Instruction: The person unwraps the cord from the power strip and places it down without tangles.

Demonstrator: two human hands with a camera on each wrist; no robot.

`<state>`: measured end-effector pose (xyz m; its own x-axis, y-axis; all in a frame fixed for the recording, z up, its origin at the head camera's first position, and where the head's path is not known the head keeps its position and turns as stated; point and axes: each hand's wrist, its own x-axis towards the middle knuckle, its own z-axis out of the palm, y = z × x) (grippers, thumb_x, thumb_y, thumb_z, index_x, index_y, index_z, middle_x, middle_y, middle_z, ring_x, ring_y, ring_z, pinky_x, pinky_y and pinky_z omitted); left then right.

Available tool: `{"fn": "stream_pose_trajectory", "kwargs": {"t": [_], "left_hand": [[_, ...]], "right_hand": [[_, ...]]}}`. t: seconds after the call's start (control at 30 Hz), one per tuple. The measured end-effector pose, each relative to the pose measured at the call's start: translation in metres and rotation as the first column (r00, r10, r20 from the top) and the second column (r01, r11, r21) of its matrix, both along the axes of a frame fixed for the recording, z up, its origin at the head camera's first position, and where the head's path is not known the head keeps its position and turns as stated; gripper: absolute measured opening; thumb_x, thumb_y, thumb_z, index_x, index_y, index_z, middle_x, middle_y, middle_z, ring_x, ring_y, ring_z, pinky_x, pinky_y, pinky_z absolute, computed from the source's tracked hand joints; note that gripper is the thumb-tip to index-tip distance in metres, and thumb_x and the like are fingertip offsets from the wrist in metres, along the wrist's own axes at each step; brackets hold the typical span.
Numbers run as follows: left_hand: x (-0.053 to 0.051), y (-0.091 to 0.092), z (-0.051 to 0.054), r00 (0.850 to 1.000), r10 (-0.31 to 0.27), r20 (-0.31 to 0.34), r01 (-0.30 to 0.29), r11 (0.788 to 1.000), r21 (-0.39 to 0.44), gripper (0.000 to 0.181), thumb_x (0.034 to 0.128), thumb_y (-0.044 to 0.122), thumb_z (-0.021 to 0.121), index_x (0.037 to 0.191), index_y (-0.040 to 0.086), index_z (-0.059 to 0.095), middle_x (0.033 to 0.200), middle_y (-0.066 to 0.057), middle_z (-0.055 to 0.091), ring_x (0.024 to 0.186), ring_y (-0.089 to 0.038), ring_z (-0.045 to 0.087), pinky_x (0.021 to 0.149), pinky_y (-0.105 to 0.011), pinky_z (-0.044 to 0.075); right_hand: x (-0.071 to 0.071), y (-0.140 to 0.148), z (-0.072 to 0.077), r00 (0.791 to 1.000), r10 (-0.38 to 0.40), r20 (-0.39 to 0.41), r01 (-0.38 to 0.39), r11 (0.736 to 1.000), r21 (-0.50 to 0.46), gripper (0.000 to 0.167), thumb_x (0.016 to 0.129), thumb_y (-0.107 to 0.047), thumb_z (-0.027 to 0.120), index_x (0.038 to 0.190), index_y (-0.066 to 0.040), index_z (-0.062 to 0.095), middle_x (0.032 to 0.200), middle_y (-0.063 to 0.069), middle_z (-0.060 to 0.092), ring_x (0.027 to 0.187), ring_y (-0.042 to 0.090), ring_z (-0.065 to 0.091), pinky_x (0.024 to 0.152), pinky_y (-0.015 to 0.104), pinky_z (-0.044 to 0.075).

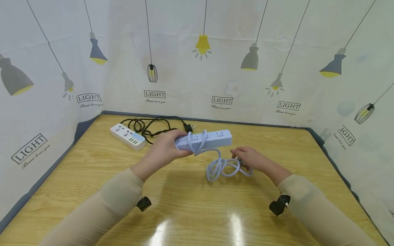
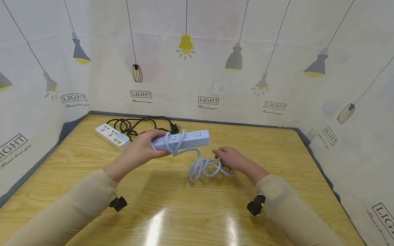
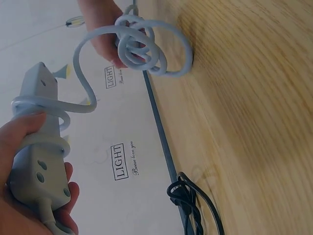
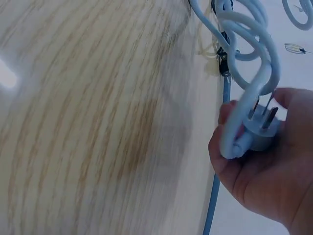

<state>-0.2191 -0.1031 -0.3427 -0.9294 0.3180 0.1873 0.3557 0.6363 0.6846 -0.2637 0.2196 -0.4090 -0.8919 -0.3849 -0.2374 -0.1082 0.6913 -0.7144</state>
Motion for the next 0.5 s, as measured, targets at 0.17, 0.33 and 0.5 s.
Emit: {"fn": "stream_pose_trajectory", "kwargs": {"t": [0.17,0.33,0.5], "left_hand": [[-0.0007,0.0028,0.0003,1.0,0.013,0.012,-0.013,1.0,-0.004,0.058,0.0754,0.023,0.085,0.124,0.004,0.062,0.113,-0.009,0.065,0.095,-0.022,0.062,0.08,-0.038,0.053],[-0.0015,0.0045,0.002,0.999,0.025,0.023,-0.025,1.0,0.004,0.055,0.0768,0.024,0.084,0.123,0.006,0.062,0.113,-0.008,0.065,0.096,-0.022,0.062,0.08,-0.038,0.053],[-0.0032,0.0052,0.0064,1.0,0.029,0.012,-0.029,0.999,0.015,0.056,0.0765,0.022,0.084,0.124,0.003,0.061,0.114,-0.011,0.064,0.097,-0.025,0.062,0.082,-0.04,0.053]], "right_hand": [[-0.0033,-0.0023,-0.0036,0.998,-0.056,0.015,0.056,0.998,0.005,0.035,0.102,-0.023,0.045,0.113,0.006,0.061,0.079,0.013,0.06,0.055,0.018,0.053,0.051,0.033,0.05],[-0.0041,-0.005,-0.0069,0.981,-0.157,0.113,0.165,0.984,-0.063,0.039,0.103,-0.023,0.041,0.119,0.009,0.057,0.086,0.012,0.06,0.056,0.017,0.057,0.054,0.032,0.053],[-0.0074,-0.0057,-0.0056,0.953,-0.239,0.187,0.276,0.94,-0.203,0.053,0.105,-0.033,0.033,0.117,0.015,0.054,0.097,0.018,0.06,0.055,0.013,0.055,0.056,0.03,0.054]]}}
